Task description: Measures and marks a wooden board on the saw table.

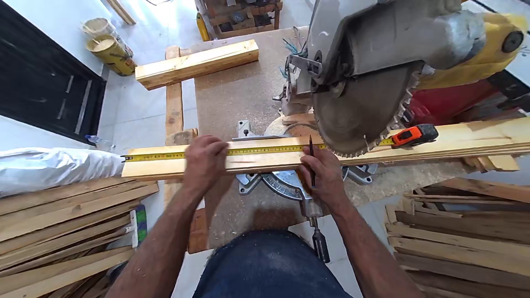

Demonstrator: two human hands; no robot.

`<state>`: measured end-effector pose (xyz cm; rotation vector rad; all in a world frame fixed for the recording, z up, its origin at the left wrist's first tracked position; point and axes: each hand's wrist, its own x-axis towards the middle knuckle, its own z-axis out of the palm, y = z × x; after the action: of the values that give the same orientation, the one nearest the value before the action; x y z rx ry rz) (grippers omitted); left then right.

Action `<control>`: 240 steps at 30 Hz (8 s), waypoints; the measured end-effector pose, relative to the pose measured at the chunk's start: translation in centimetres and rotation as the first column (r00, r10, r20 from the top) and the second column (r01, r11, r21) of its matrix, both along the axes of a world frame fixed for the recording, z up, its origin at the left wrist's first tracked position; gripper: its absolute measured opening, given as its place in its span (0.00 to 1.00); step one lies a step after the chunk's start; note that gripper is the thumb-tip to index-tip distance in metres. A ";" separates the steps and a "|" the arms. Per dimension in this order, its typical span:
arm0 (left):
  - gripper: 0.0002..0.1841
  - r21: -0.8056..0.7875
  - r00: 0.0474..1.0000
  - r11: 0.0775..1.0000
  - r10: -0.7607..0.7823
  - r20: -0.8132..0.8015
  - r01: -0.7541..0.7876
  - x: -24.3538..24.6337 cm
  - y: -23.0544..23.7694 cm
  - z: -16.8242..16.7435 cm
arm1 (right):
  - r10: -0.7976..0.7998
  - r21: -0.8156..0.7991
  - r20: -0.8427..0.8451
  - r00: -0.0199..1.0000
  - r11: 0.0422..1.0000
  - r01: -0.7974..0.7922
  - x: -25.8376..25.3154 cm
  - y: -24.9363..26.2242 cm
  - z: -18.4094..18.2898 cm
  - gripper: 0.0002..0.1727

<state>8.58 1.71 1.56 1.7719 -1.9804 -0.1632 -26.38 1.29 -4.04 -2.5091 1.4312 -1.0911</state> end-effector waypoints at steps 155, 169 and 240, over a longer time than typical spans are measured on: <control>0.11 0.114 0.977 0.978 -0.158 -0.143 0.174 -20.7 -6.2 -3.5 | 0.025 0.373 0.489 0.872 0.898 -0.235 -9.6 -4.8 6.7 0.04; 0.07 0.052 0.976 0.983 -0.165 -0.146 0.174 -23.6 -6.5 -3.7 | 0.134 0.311 0.443 0.886 0.904 -0.293 -9.2 -5.5 4.4 0.05; 0.08 0.009 0.974 0.983 -0.180 -0.140 0.183 -23.2 -6.3 -4.0 | -0.415 -0.104 0.233 0.879 0.889 0.447 -16.5 -3.2 8.8 0.19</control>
<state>-14.64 -4.62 -2.46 1.5460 -2.0441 -0.3591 -42.84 -1.88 4.77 -2.1266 1.9671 -1.5333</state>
